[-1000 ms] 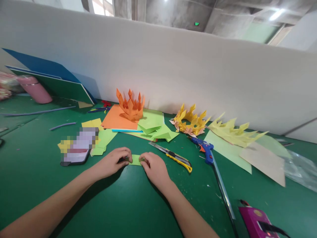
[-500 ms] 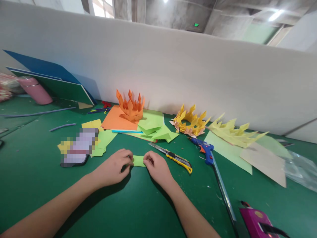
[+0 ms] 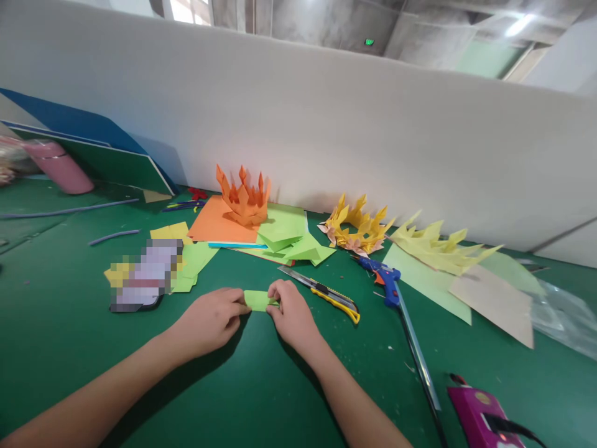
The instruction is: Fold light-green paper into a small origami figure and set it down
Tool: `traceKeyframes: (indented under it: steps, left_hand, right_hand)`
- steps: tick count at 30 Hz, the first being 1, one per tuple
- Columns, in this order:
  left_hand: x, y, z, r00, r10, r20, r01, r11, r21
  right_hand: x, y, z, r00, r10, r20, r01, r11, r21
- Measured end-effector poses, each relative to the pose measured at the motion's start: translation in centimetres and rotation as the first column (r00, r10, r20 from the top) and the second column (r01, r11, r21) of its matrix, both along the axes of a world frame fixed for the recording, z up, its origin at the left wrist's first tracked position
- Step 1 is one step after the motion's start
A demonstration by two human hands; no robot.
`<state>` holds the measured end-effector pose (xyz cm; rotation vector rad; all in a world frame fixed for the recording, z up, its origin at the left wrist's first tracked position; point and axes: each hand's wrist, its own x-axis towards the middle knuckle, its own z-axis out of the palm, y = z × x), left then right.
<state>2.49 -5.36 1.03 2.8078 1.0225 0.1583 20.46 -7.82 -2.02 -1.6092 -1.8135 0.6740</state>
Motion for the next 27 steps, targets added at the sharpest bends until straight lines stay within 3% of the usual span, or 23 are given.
traceKeyframes:
  steps: [10, 15, 17, 20, 27]
  left_hand:
    - [-0.8, 0.8, 0.0, 0.986, 0.092, 0.136, -0.079, 0.992, -0.095]
    - [-0.4, 1.2, -0.9, 0.935, 0.176, 0.307, -0.145, 0.982, -0.123]
    - [-0.1, 1.4, -1.4, 0.915, 0.244, 0.32, -0.219, 0.969, -0.114]
    - [0.2, 1.6, -1.9, 0.91, 0.236, 0.342, -0.211, 0.971, -0.11]
    - [0.1, 1.8, -2.1, 0.933, 0.199, 0.301, -0.179, 0.979, -0.094]
  right_hand:
    - [0.6, 0.3, -0.3, 0.996, 0.047, -0.075, -0.05, 0.998, -0.045]
    - [0.6, 0.1, 0.0, 0.995, 0.087, -0.051, -0.089, 0.995, -0.036]
    - [0.6, 0.1, 0.1, 0.995, 0.092, -0.045, -0.093, 0.995, -0.027]
    - [0.5, 0.1, 0.0, 0.995, 0.096, -0.019, -0.096, 0.995, -0.006]
    - [-0.8, 0.2, 0.1, 0.994, -0.051, 0.094, 0.049, 0.999, 0.022]
